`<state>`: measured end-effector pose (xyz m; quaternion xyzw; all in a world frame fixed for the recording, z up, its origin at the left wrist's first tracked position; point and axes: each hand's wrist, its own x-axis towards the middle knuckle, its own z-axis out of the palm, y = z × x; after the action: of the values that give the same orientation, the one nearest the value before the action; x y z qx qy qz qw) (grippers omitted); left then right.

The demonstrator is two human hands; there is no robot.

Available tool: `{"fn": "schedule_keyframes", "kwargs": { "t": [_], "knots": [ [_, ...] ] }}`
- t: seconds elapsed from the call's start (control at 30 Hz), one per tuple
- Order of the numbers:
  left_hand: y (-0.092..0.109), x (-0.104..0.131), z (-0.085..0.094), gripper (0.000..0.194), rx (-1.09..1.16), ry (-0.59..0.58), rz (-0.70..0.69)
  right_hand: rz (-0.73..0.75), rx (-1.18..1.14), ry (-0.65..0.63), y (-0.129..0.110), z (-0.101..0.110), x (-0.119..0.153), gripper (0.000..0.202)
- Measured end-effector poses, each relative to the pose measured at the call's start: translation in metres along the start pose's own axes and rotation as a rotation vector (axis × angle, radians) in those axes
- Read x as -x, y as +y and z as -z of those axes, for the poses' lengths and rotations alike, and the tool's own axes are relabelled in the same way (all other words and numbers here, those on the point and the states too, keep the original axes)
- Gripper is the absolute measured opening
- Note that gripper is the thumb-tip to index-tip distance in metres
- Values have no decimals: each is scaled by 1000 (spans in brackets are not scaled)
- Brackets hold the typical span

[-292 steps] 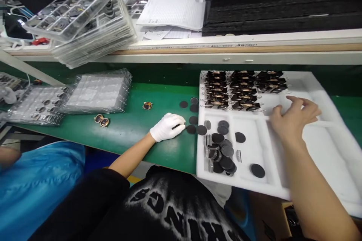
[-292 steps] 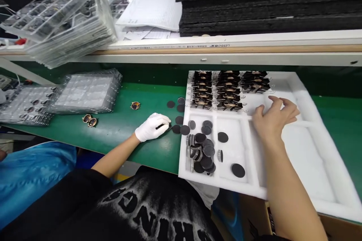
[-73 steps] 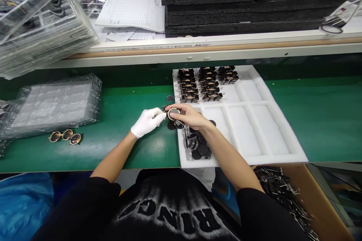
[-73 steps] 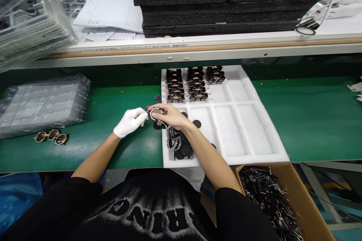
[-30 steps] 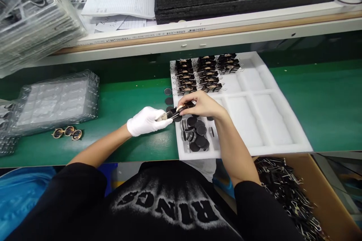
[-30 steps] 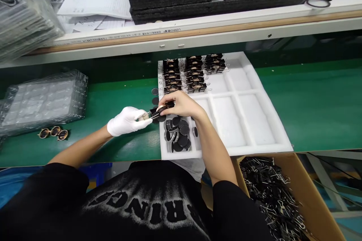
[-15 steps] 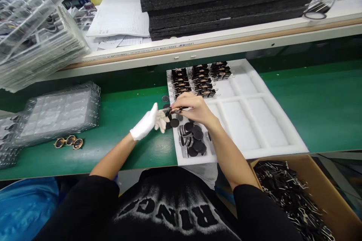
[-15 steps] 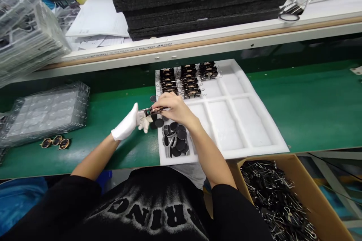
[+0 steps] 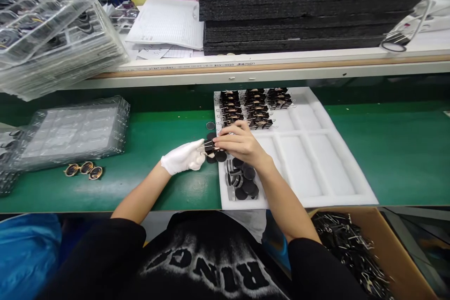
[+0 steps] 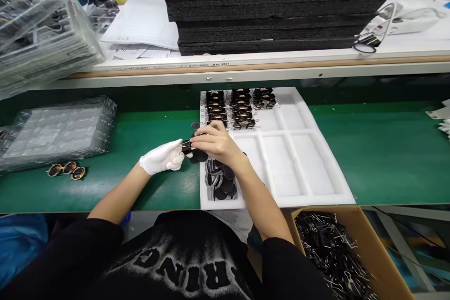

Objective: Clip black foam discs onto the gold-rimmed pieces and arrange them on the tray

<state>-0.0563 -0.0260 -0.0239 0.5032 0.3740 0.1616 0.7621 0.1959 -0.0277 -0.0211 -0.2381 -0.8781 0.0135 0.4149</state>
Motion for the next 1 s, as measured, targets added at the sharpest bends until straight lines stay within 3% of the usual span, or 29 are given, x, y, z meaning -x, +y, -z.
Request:
{"fn": "schedule_keyframes", "kwargs": {
  "t": [0.03,0.07,0.17,0.2,0.27,0.33,0.4,0.47,1.0],
  "knots": [
    [-1,2,1,63,-28,39,-39,-42,15,-14,-1,2,0,19],
    [-1,4,2,62,-62,81,-80,-117,9,-32,-3,4,-1,32],
    [-1,10,5,57,-194,180,-185,-480,-221,-105,-2,7,0,110],
    [-1,12,5,55,-238,198,-207,-617,-357,-125,-1,6,0,122],
    [-3,13,4,50,-312,214,-233,-855,-617,-154,1,2,1,111],
    [-5,13,2,45,-368,220,-240,-1015,-749,-149,3,-4,1,81],
    [-8,13,0,41,-409,230,-240,-1087,-767,-140,2,-9,0,55],
    [-10,12,-2,39,-438,241,-236,-1115,-752,-128,1,-11,-1,43],
    [0,17,-10,37,-528,289,-257,-1096,-755,-11,-10,-11,-11,36]
  ]
}}
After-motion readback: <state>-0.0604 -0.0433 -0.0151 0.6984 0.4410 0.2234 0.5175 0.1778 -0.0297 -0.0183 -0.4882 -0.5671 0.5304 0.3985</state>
